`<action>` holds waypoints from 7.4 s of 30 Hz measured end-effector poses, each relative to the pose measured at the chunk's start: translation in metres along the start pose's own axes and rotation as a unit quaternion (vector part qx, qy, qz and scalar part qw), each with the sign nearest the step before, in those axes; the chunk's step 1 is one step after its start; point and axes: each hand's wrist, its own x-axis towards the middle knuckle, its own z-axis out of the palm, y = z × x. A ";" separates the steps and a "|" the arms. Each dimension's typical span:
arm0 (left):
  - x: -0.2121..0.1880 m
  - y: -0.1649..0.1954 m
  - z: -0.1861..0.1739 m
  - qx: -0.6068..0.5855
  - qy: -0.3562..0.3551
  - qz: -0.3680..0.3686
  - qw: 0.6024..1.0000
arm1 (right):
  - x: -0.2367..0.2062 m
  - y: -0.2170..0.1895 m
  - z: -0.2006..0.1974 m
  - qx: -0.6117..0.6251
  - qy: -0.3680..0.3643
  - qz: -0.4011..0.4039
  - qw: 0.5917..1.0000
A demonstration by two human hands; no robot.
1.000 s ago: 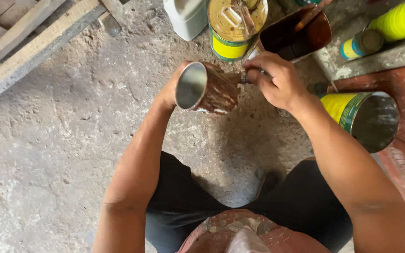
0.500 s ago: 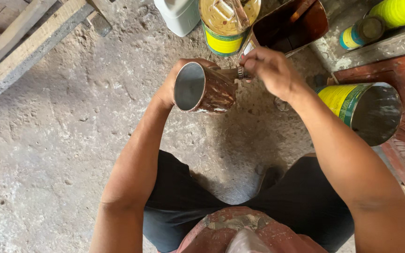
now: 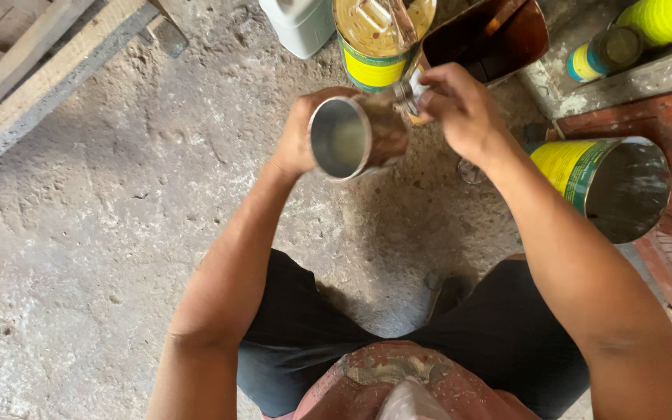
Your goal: The person sits on the floor, pours liquid from a can into a metal cup, and scrubs the nozzle and parts of a spray gun using a small stick. They then reassemble the spray gun, attach the cup, and test-spray mist onto the floor.
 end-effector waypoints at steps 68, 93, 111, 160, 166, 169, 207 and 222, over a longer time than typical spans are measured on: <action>0.013 0.016 0.129 -0.298 0.358 -0.169 0.869 | -0.018 -0.021 0.010 0.050 0.064 -0.301 0.950; 0.030 0.012 0.074 -0.483 0.299 -0.239 0.788 | -0.013 -0.018 0.062 -0.191 0.125 -0.409 0.883; 0.026 0.048 0.046 -0.448 0.269 -0.366 0.770 | -0.022 -0.010 0.093 -0.111 0.183 -0.338 0.916; 0.023 0.007 0.032 -0.474 0.349 -0.227 0.775 | -0.049 -0.033 0.083 -0.032 0.129 -0.336 0.933; 0.022 0.014 0.028 -0.541 0.309 -0.141 0.769 | -0.052 -0.032 0.080 0.013 0.114 -0.309 0.944; 0.023 0.021 0.020 -0.545 0.325 -0.164 0.755 | -0.054 -0.035 0.077 -0.028 0.115 -0.339 0.933; 0.023 0.009 0.058 -0.308 0.341 -0.468 0.755 | -0.006 0.097 0.013 -0.459 0.054 0.202 0.864; 0.017 0.174 0.111 -0.222 0.324 -0.477 0.786 | -0.133 -0.150 -0.098 -0.298 0.215 -0.196 0.909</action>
